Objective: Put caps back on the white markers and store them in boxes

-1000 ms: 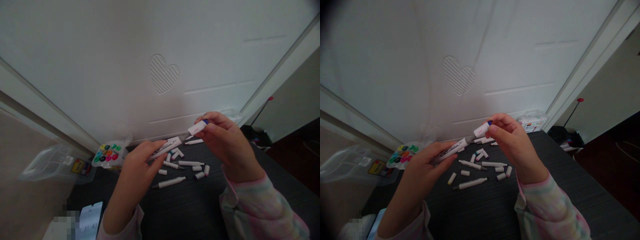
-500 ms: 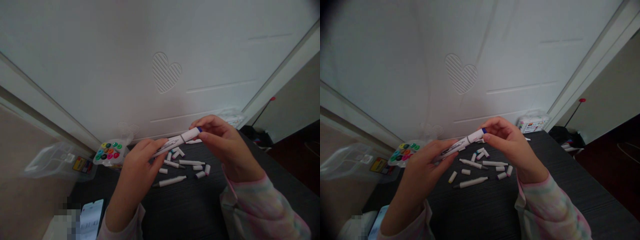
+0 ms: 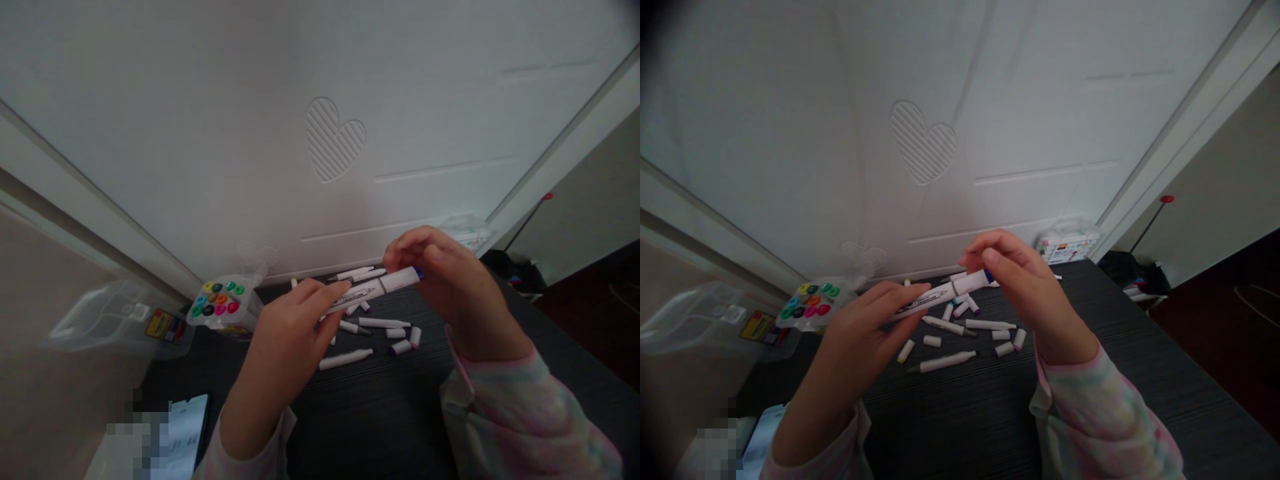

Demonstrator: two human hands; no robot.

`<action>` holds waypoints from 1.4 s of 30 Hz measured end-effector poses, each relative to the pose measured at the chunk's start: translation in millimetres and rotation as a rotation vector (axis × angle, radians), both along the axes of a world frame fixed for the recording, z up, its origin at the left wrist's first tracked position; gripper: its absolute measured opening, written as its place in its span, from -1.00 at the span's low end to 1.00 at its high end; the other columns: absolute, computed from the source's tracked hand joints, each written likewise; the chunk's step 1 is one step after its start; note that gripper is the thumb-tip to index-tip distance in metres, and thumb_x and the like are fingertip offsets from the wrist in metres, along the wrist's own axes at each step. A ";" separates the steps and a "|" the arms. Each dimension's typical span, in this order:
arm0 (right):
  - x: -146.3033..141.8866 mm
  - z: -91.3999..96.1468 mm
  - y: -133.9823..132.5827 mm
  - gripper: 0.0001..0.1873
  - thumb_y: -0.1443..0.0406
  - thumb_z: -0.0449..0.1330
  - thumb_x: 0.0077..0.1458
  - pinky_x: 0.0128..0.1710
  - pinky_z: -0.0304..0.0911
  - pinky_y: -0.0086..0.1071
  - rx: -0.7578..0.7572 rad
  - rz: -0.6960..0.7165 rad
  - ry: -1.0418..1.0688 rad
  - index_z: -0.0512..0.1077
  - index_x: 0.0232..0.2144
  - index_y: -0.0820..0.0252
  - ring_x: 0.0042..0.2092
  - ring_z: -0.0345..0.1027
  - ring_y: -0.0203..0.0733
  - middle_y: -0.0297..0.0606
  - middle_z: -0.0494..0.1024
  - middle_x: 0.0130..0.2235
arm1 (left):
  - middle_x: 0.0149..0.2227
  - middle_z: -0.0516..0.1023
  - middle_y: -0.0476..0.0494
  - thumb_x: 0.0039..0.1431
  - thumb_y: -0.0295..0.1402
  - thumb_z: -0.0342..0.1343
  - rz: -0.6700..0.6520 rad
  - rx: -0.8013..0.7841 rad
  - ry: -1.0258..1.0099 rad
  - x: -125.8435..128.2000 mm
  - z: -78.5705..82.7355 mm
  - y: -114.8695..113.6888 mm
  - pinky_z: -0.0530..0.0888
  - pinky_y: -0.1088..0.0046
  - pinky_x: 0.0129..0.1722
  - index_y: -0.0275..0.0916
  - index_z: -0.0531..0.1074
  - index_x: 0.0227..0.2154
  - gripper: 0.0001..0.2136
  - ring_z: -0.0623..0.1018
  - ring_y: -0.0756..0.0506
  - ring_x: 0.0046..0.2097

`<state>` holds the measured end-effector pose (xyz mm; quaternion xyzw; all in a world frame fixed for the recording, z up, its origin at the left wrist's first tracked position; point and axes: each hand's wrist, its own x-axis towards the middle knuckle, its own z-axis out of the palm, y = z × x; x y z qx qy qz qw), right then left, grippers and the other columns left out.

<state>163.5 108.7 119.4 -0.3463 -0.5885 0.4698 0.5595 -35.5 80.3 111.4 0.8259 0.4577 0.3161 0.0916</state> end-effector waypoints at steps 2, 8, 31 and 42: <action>-0.5 1.4 -4.0 -0.89 0.22 0.19 -0.04 -0.40 0.24 -0.43 -0.023 0.021 -0.132 0.39 -0.39 0.07 -0.36 0.30 -0.29 -0.35 0.43 -0.38 | -0.29 0.51 -0.08 0.13 -0.35 0.02 0.006 0.012 0.008 -0.2 -0.8 -0.2 0.34 0.49 -0.32 -0.12 0.41 -0.12 -0.75 0.49 -0.05 -0.27; 0.9 1.7 -8.5 -0.91 0.27 0.25 -0.08 -0.51 0.16 -0.51 -0.086 0.136 -0.329 0.45 -0.42 0.09 -0.41 0.27 -0.34 -0.37 0.43 -0.41 | -0.28 0.54 -0.06 0.08 -0.33 0.09 -0.008 0.041 -0.043 -1.5 1.7 -2.4 0.36 0.54 -0.31 -0.15 0.40 -0.10 -0.71 0.50 -0.02 -0.28; 1.0 6.6 -12.5 -0.84 0.28 0.16 0.04 -0.47 0.10 -0.50 -0.107 0.329 -0.363 0.34 -0.53 0.23 -0.40 0.21 -0.36 -0.36 0.33 -0.48 | -0.47 0.47 0.04 -0.05 -0.37 0.20 -0.101 -0.176 -0.157 -4.3 17.2 -8.9 0.32 0.60 -0.46 -0.25 0.45 -0.34 -0.83 0.42 0.07 -0.46; -15.1 2.0 -12.3 -0.82 0.25 0.11 0.08 -0.55 0.14 -0.55 -0.158 0.265 -0.125 0.41 -0.50 0.19 -0.52 0.22 -0.43 -0.41 0.38 -0.52 | -0.51 0.47 0.06 0.08 -0.35 0.07 0.028 -0.262 -0.480 2.8 12.3 -9.8 0.33 0.63 -0.54 -0.22 0.45 -0.38 -0.90 0.44 0.08 -0.51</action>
